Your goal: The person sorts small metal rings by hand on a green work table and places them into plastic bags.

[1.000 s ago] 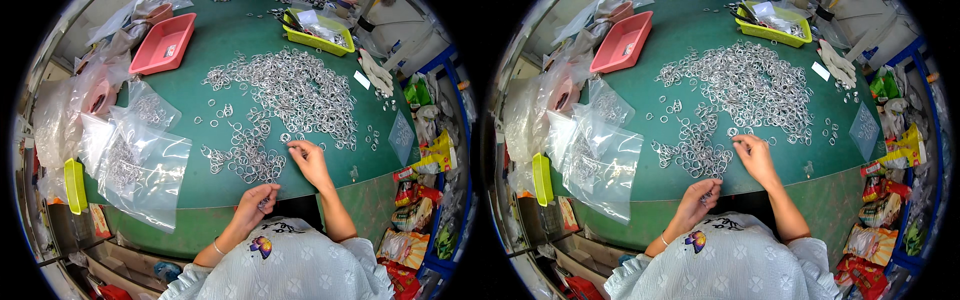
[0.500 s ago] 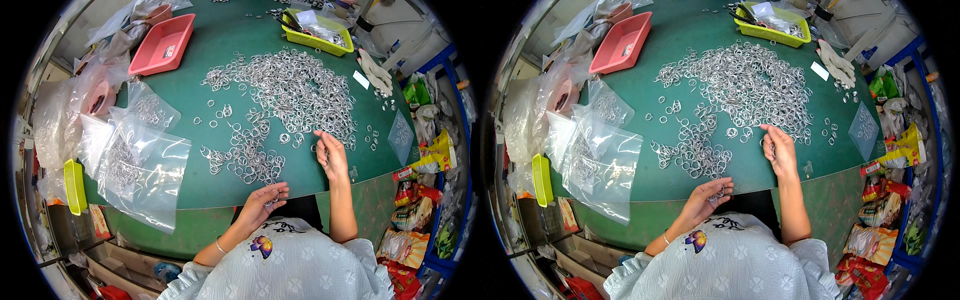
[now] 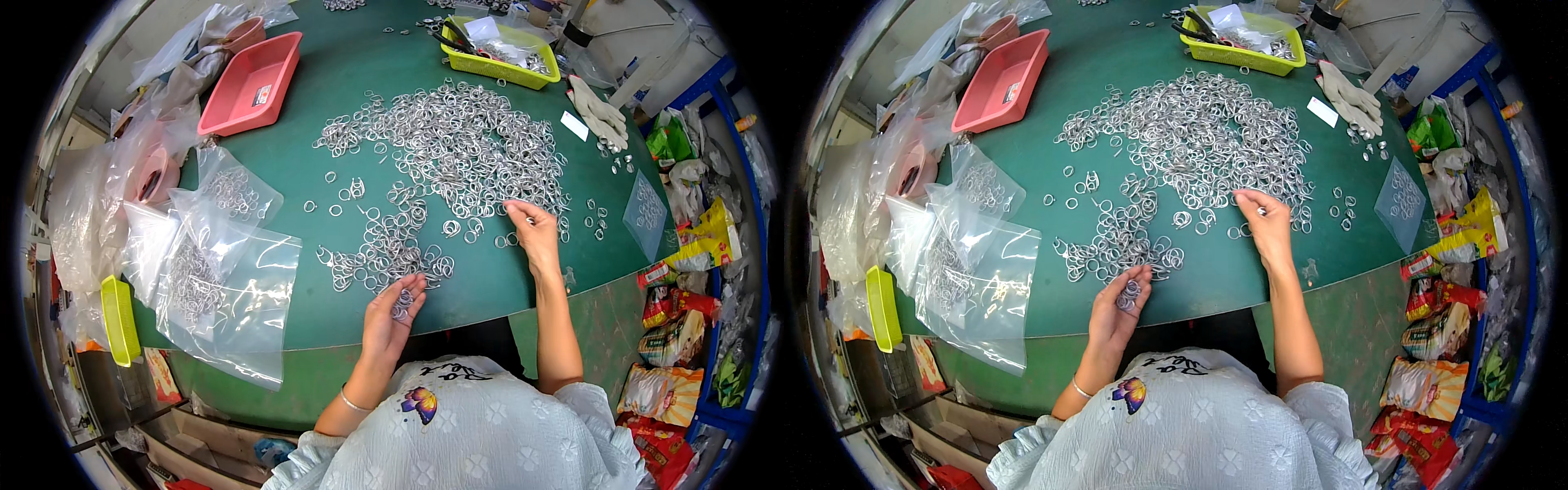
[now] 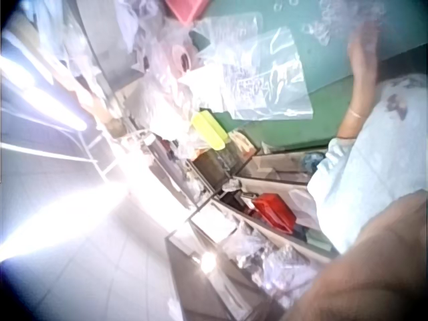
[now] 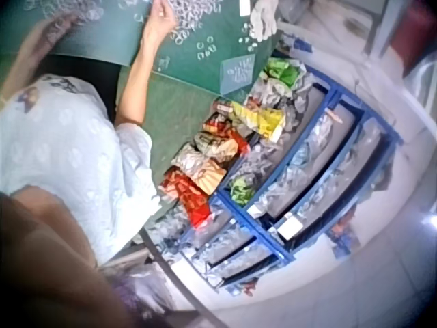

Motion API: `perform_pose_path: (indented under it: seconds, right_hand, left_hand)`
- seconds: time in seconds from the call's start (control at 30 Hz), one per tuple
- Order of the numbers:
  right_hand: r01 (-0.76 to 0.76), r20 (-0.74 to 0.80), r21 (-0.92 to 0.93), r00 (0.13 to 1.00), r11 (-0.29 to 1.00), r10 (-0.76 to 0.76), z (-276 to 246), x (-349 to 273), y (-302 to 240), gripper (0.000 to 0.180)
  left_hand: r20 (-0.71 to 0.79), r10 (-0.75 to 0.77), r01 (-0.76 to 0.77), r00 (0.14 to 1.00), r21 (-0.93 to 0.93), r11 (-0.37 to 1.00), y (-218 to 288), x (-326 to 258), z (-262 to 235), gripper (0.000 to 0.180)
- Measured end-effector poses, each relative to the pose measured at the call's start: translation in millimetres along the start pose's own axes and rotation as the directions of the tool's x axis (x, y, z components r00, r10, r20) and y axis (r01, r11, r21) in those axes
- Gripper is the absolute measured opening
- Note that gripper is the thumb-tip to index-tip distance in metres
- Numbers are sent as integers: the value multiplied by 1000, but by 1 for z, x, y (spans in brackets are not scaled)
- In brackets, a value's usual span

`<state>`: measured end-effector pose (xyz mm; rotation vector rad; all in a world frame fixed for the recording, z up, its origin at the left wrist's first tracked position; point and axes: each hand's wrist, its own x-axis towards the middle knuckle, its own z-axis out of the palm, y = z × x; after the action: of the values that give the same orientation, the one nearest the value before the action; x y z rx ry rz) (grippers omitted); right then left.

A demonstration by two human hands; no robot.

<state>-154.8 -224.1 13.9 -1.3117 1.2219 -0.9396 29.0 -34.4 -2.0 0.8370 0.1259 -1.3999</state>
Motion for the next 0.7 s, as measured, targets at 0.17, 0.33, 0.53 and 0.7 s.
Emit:
perform_pose_path:
  seconds: [0.17, 0.33, 0.53, 0.7]
  right_hand:
    - [262, 134, -621, 964, 739, -230, 17, 0, -4, 21]
    - [208, 137, -783, 977, 587, -164, 26, -15, -3, 25]
    - [338, 373, -634, 922, 695, -107, 33, -35, -11, 24]
    - [159, 17, -834, 964, 529, -264, 26, 2, -7, 38]
  left_hand:
    - [13, 34, -34, 999, 14, 999, 3, -3, -1, 30]
    - [34, 58, -59, 998, 43, 997, 7, -4, -8, 30]
    - [48, 24, -26, 999, 38, 999, 6, -7, -4, 27]
    - [119, -68, 63, 991, 48, 997, 0, -13, 1, 23]
